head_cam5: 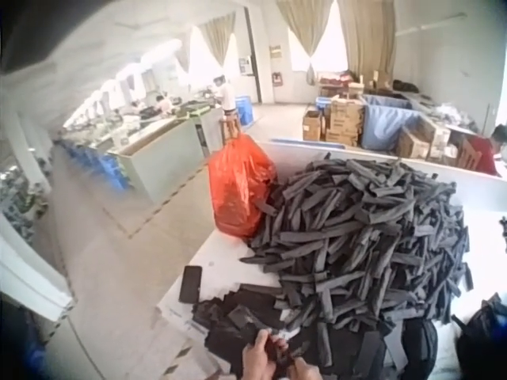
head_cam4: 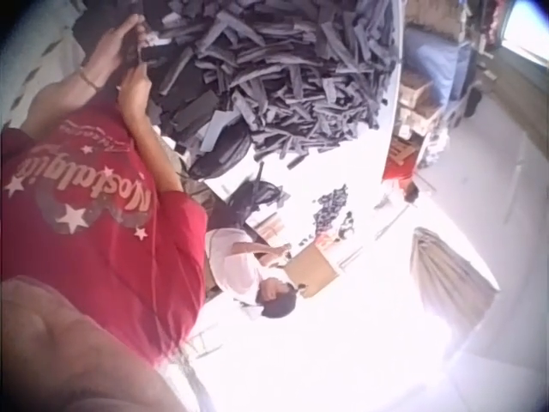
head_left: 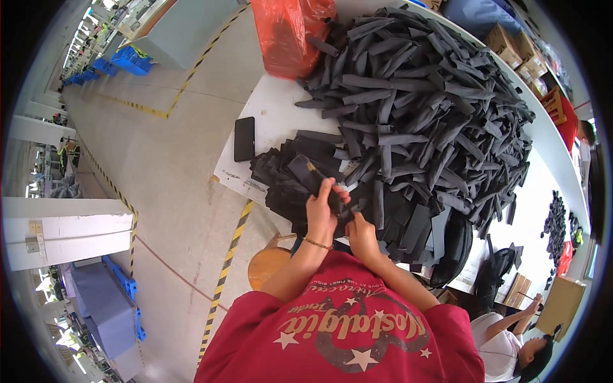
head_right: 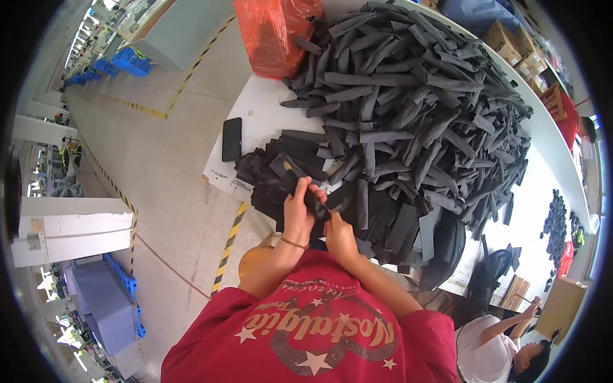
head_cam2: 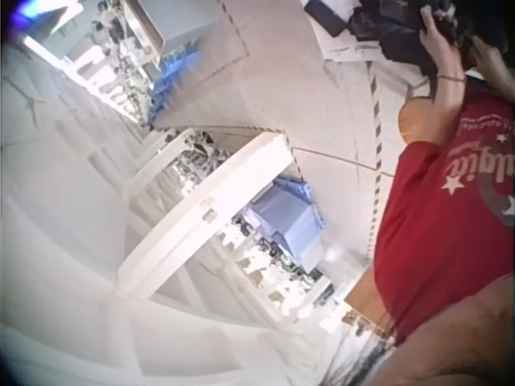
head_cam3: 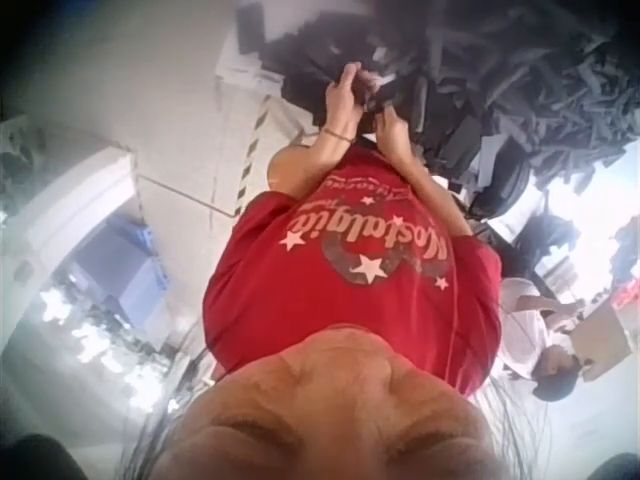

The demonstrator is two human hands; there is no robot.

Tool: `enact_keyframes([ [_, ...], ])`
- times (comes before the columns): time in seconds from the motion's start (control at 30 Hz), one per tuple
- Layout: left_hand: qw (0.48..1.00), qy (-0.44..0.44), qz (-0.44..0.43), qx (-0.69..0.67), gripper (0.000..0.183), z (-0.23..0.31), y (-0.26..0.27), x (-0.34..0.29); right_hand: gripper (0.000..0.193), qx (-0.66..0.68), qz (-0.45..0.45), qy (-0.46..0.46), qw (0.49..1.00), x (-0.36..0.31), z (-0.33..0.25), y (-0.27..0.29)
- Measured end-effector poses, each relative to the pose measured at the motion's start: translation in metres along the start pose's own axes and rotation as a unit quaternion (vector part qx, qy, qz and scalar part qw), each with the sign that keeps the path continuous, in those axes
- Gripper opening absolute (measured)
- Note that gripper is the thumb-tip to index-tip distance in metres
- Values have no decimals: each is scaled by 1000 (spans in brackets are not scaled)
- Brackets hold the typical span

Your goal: Inserting metal rods into pre-slotted black foam blocks using a wooden stick as a tool.

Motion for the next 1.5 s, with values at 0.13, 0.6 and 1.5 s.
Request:
enact_keyframes([
  [0.13,994,-65,77,43,20,28,11,16,6,-7,-57,30,998,-31,0,8],
  [0.6,993,-57,67,-84,22,34,-9,39,12,75,109,51,990,-14,-61,68],
  [1.5,874,-28,-334,352,30,40,-142,-16,27,-211,273,376,860,172,-200,179],
])
Point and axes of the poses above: each hand's wrist, its own x-axis towards the middle knuckle, its own y-axis out of the back of the hand, z = x × y, the point moved 8 cm from there along x, towards the middle knuckle, and after that the axes turned 1 degree about x, right-handed, at the moved point
